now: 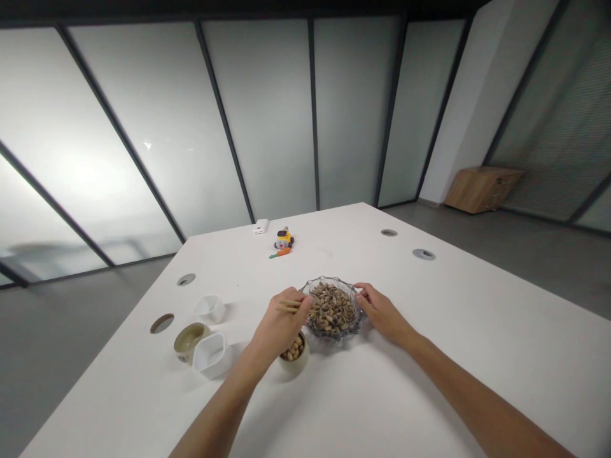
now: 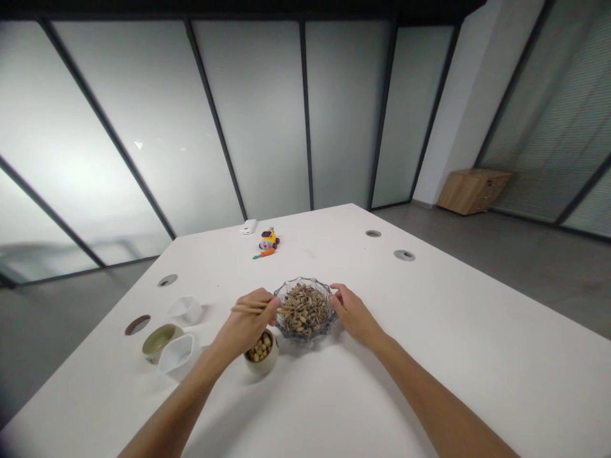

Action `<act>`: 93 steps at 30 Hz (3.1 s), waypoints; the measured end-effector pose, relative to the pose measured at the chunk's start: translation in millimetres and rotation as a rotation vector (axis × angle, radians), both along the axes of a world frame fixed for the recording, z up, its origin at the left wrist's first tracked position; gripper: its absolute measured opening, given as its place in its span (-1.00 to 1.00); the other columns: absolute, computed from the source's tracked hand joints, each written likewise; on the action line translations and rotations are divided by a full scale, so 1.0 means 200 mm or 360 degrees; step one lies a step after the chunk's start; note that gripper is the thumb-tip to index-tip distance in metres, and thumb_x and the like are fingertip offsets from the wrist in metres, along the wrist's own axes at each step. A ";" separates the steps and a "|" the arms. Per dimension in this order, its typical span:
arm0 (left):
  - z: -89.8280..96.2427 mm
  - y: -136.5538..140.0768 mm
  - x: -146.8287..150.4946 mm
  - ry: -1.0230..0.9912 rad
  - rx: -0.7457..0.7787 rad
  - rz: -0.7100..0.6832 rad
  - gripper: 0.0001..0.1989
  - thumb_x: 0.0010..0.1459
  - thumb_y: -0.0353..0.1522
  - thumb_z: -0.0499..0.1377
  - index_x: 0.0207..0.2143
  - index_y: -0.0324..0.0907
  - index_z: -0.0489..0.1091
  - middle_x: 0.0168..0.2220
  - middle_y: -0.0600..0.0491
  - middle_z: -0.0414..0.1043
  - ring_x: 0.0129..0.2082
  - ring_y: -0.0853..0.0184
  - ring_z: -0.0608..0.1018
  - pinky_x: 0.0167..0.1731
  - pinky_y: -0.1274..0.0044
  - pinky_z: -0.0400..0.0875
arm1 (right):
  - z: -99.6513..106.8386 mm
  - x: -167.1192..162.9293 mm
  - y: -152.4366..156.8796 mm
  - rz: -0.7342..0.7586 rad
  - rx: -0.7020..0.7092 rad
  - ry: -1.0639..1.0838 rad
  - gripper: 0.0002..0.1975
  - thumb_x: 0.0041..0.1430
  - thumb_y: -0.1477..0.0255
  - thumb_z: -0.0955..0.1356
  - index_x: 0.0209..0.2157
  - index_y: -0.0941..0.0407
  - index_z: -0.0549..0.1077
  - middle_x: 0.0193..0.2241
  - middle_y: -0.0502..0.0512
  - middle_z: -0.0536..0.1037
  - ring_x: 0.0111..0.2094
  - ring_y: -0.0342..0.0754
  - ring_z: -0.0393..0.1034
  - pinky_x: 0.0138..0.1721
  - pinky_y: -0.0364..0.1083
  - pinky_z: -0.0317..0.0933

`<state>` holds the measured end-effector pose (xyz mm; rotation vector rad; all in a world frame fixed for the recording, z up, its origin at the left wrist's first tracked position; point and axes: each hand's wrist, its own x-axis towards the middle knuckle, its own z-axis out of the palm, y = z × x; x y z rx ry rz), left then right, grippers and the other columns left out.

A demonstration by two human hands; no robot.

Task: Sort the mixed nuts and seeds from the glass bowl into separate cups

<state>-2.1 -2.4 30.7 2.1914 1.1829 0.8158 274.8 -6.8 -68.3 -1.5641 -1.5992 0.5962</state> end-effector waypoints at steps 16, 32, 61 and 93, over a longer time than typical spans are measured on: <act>-0.06 -0.02 0.05 -0.0063 0.0003 -0.0202 -0.69 0.41 -0.24 0.12 -0.38 -0.10 0.52 -0.31 0.04 0.56 -0.29 0.26 0.56 -0.20 0.47 0.45 | 0.01 0.00 0.00 -0.0022 0.0015 0.0015 -0.53 0.38 0.09 0.22 0.09 0.09 0.46 -0.23 0.11 0.66 -0.19 0.08 0.55 -0.09 0.04 0.37; 0.00 -0.05 0.04 0.0005 -0.0007 -0.0139 -0.59 0.42 -0.23 0.07 -0.52 -0.10 0.40 -0.42 0.07 0.47 -0.36 0.28 0.52 -0.28 0.47 0.39 | 0.00 -0.01 0.00 -0.0021 0.0024 -0.0010 -0.53 0.38 0.10 0.21 0.09 0.09 0.46 -0.26 0.10 0.64 -0.21 0.08 0.53 -0.12 0.02 0.36; 0.14 -0.13 -0.06 -0.0081 0.0347 -0.0104 -0.72 0.51 -0.32 0.12 -0.28 -0.12 0.54 -0.25 0.08 0.48 -0.27 0.34 0.56 -0.17 0.53 0.46 | 0.07 -0.09 -0.12 -0.0056 0.0962 -0.0264 -0.59 0.48 0.15 0.27 0.19 0.07 0.41 0.03 0.26 0.50 0.06 0.17 0.44 0.11 0.20 0.38; 0.04 -0.26 0.11 0.0435 0.0192 -0.0345 -0.82 0.37 -0.43 0.26 0.00 -0.10 0.45 0.07 -0.02 0.43 0.11 0.18 0.47 0.10 0.42 0.41 | 0.27 -0.32 -0.36 0.0553 0.1740 -0.0420 -0.86 0.45 0.56 0.31 -0.12 0.11 0.53 -0.23 0.11 0.53 -0.16 -0.03 0.46 -0.13 -0.07 0.45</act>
